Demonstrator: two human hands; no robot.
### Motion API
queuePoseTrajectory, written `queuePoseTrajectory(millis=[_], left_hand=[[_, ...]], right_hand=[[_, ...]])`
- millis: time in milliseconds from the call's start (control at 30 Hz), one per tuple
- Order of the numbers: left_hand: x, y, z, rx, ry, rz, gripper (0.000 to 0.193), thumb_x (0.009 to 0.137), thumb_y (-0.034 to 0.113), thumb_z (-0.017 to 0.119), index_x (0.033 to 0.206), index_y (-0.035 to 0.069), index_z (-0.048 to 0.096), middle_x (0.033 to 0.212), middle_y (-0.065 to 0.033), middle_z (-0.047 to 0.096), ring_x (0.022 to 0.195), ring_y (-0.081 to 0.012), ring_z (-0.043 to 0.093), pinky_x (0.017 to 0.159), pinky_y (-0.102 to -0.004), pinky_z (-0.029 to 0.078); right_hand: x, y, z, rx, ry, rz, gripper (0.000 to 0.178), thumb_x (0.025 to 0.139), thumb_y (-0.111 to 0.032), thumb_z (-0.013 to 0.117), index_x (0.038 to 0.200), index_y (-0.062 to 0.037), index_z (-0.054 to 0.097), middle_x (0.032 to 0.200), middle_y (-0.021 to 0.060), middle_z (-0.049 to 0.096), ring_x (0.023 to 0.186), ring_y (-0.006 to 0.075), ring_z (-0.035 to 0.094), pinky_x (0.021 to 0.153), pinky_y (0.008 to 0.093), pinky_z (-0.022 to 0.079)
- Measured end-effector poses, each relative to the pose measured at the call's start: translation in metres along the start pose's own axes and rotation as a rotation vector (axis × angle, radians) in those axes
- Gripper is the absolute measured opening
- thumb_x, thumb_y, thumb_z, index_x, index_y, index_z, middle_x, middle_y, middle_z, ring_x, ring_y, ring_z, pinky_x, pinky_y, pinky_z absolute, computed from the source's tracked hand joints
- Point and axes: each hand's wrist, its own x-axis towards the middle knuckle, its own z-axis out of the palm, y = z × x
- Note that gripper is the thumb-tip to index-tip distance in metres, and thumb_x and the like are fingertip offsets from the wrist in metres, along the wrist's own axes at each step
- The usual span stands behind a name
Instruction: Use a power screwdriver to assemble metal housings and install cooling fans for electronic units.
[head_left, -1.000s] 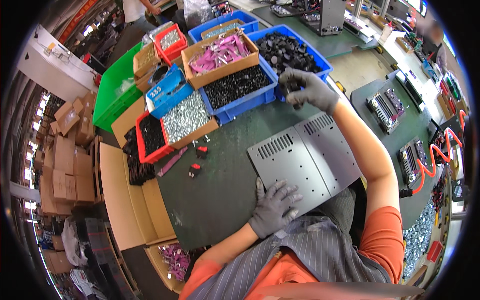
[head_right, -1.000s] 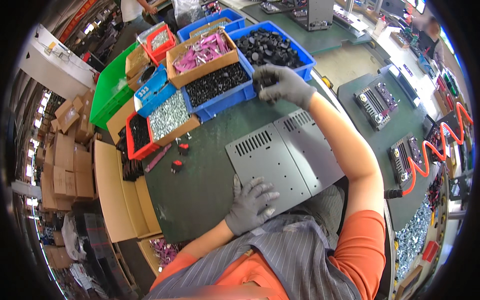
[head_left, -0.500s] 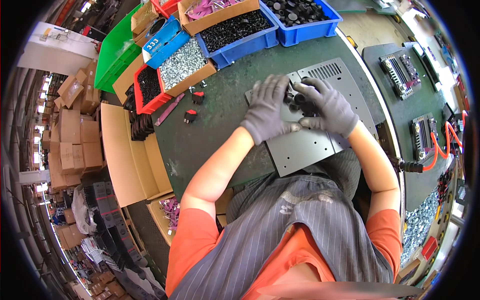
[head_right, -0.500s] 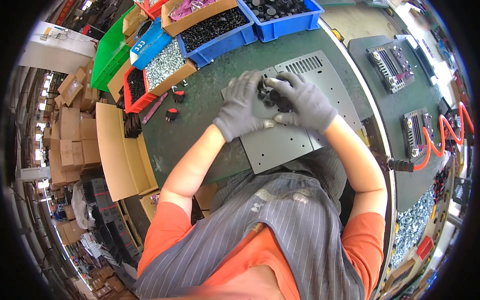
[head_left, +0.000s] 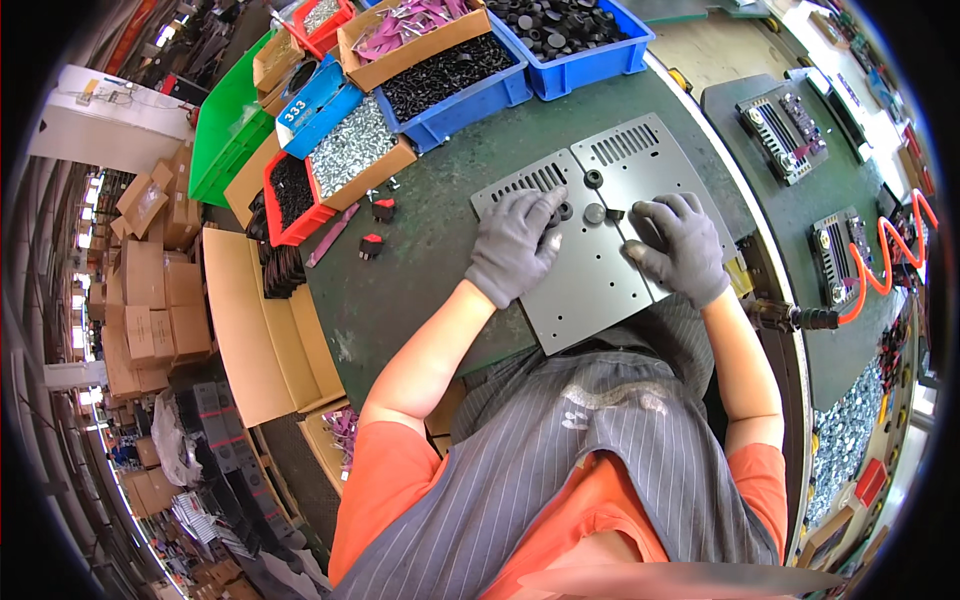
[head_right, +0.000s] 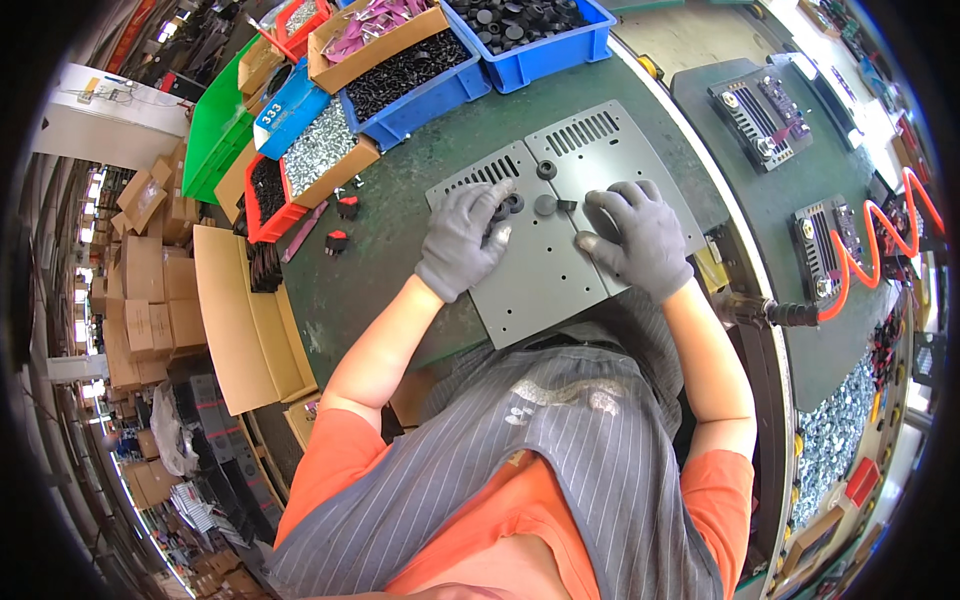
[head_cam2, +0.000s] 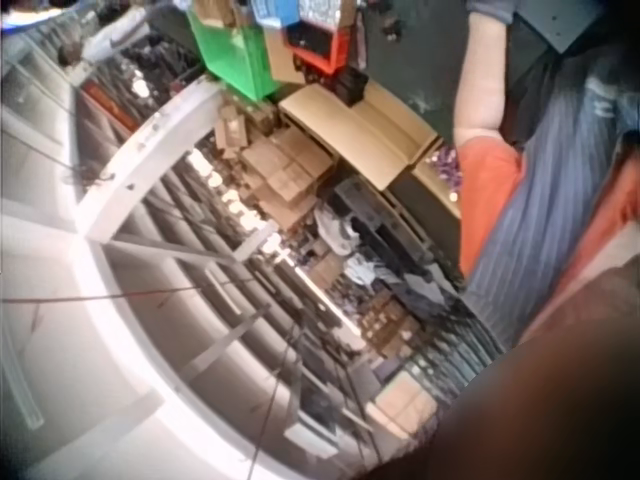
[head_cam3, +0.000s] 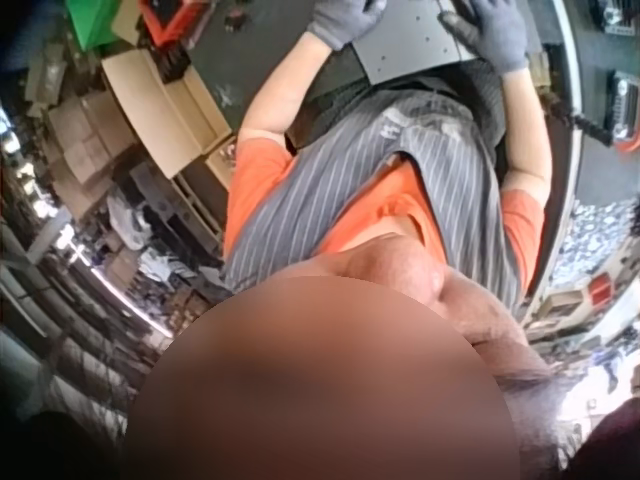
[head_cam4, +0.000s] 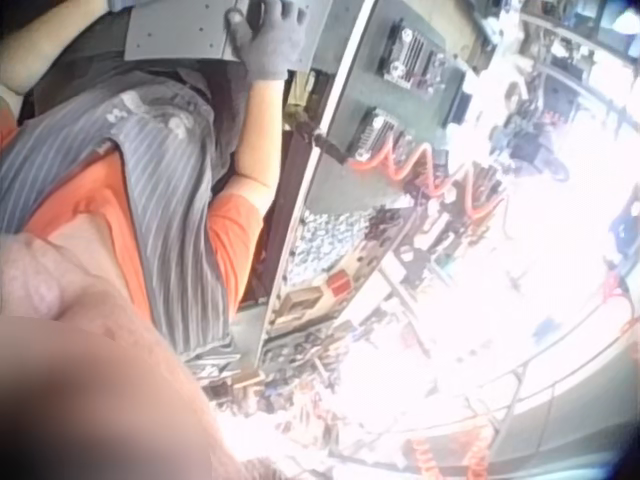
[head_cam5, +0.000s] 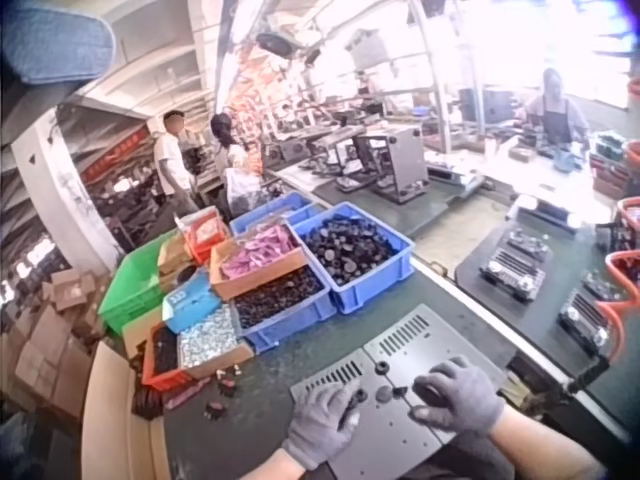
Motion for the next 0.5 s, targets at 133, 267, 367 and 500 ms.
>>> queuePoseTrajectory(millis=[133,267,367,500], left_hand=[[-0.008,0.000,0.003,-0.024,0.037,0.038,0.040,0.082,0.024,0.066,0.121,0.014,0.064,0.121,-0.0081,0.063,0.115,-0.0295,0.057,0.099,-0.0453,0.043],[-0.013,0.003,-0.005,-0.080,0.006,0.023,0.036,0.085,0.026,0.063,0.119,0.016,0.066,0.123,-0.0072,0.062,0.118,-0.0283,0.055,0.100,-0.0440,0.042],[-0.016,0.006,-0.008,-0.021,0.040,0.079,0.040,0.081,0.023,0.068,0.120,0.016,0.065,0.122,-0.0064,0.061,0.117,-0.0286,0.056,0.099,-0.0459,0.043],[-0.017,0.006,-0.010,0.013,0.017,0.098,0.053,0.081,0.027,0.068,0.131,0.014,0.057,0.133,-0.0104,0.055,0.125,-0.0312,0.051,0.103,-0.0463,0.040]], right_hand=[[0.009,0.006,0.001,0.103,-0.041,0.023,0.038,0.078,-0.030,0.072,0.109,-0.0090,0.067,0.100,0.0111,0.065,0.099,0.0321,0.061,0.085,0.0426,0.051],[0.038,0.026,0.010,0.540,0.047,0.311,0.032,0.082,-0.010,0.060,0.112,-0.0038,0.066,0.103,0.0121,0.066,0.098,0.0259,0.064,0.088,0.0370,0.050],[0.089,0.042,0.015,0.556,-0.088,0.314,0.033,0.083,-0.001,0.053,0.114,-0.0020,0.064,0.109,0.0133,0.066,0.097,0.0199,0.065,0.088,0.0326,0.051],[0.187,0.045,0.020,0.648,0.020,0.204,0.039,0.087,0.002,0.052,0.124,-0.0058,0.062,0.115,0.0069,0.065,0.093,0.0164,0.063,0.078,0.0292,0.053]])
